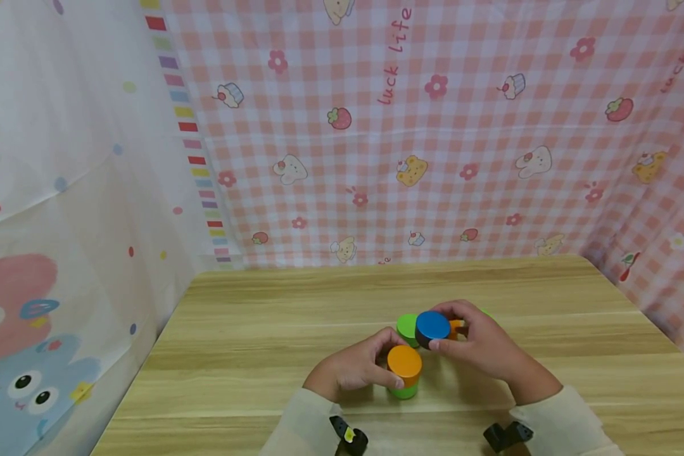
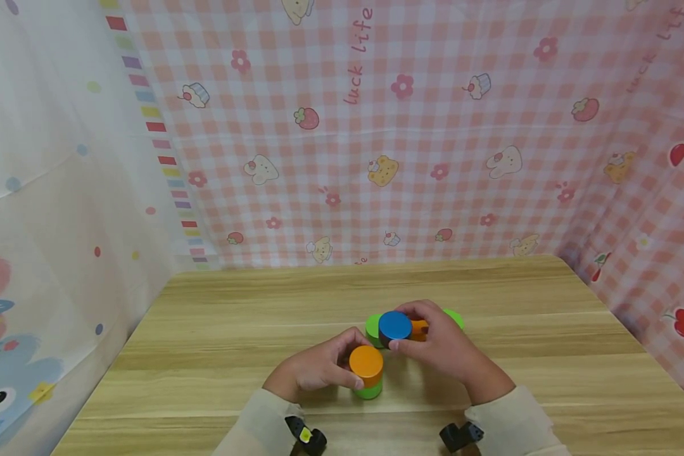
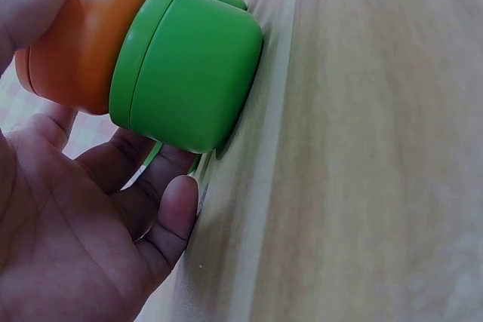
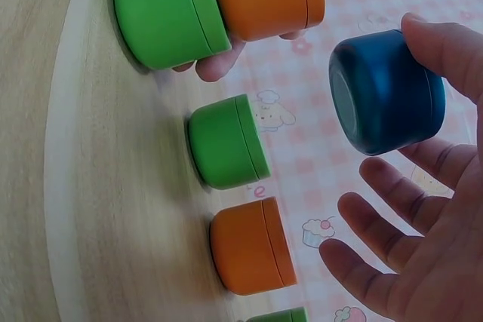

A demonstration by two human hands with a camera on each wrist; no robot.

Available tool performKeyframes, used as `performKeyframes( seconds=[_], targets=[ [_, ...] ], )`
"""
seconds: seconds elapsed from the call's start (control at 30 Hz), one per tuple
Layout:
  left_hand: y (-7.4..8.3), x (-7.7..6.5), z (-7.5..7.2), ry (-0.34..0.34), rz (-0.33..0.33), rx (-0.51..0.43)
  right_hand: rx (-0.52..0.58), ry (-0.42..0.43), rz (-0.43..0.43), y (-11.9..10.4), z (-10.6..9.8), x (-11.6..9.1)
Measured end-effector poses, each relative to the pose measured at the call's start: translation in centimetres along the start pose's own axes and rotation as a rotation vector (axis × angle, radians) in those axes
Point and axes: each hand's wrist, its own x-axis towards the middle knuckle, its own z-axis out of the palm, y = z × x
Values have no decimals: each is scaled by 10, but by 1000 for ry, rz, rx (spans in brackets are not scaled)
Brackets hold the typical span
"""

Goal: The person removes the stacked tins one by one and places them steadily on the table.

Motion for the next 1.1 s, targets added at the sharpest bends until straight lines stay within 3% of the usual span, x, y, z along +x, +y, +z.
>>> performKeyframes(
  seconds=[0.3,1.1],
  targets=[
    [-3,0,-1,5,1,12,-31,23,62,7,-4,1],
    [-2,-1,-1,3,5,4,-50,74,65,26,-11,4]
  ],
)
